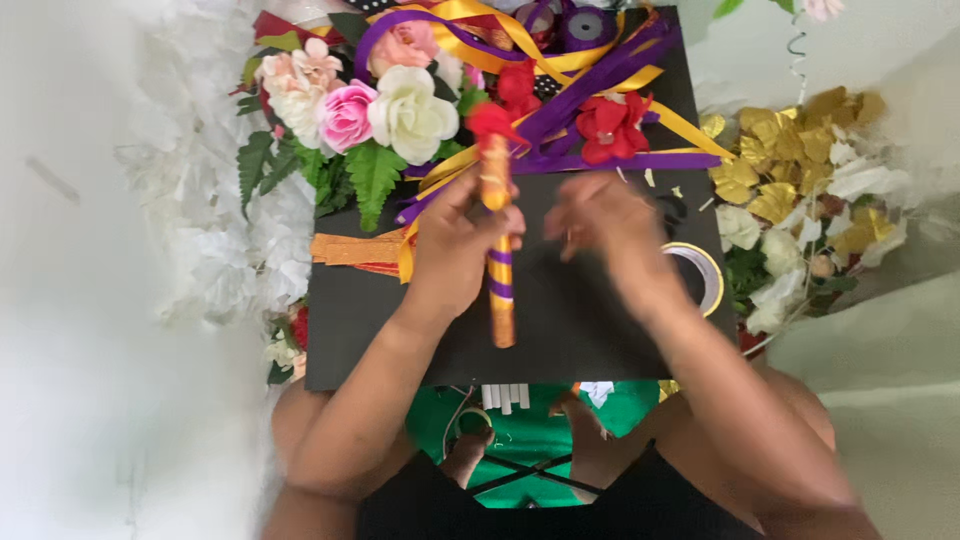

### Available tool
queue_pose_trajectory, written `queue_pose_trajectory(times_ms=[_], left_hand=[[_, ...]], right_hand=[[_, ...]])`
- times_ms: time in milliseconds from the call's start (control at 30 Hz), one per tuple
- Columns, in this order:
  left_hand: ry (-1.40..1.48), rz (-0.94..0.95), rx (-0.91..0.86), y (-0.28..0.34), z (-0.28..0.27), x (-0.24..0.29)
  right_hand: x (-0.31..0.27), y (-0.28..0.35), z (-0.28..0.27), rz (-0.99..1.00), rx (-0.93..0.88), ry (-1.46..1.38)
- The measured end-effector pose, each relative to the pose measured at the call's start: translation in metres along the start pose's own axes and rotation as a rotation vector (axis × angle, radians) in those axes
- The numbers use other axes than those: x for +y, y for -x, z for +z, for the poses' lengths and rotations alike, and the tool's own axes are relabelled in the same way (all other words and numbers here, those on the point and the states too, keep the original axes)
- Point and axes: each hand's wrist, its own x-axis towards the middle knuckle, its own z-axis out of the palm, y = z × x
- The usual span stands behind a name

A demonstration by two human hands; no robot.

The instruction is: The person wraps purple and orange ribbons around a cardboard tube by hand. They use scissors to cut tape and pieces of ribbon, and attach a red artificial flower to the end of the tube.

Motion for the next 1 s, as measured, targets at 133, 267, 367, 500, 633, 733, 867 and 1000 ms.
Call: queue_pose_trajectory(times_ms=[133, 267, 367, 500, 633, 733, 867, 1000], left_hand=[[0.177, -0.015, 0.125, -0.006, -0.007, 0.025], [0.182, 0.009, 0.217, -0.006, -0.008, 0.037], [0.124, -0.017, 0.117, -0.001, -0.004, 0.058], [-0.028, 0.001, -0.032, 0.004, -0.007, 0.069], [0.018, 0.022, -0.025, 0.003, -0.008, 0.068], [0.001, 0.038, -0.014, 0.002, -0.009, 0.068], [0.031, 0.043, 0.015, -0.001, -0.012, 0.057], [-0.011, 0.052, 0.032, 0.001, -0.009, 0.059]], right_hand=[[0.02, 0.044, 0.044, 0.372, -0.226, 0.249], [0.037, 0.06, 0.059, 0.239, -0.135, -0.029], [0.021, 0.057, 0.061, 0.234, -0.12, -0.049], [0.01, 0.053, 0.058, 0.258, -0.206, 0.009], [0.008, 0.053, 0.056, 0.258, -0.18, -0.049], [0.007, 0.054, 0.056, 0.249, -0.162, -0.068], [0.009, 0.052, 0.052, 0.26, -0.193, -0.036], [0.015, 0.05, 0.051, 0.235, -0.095, 0.022]])
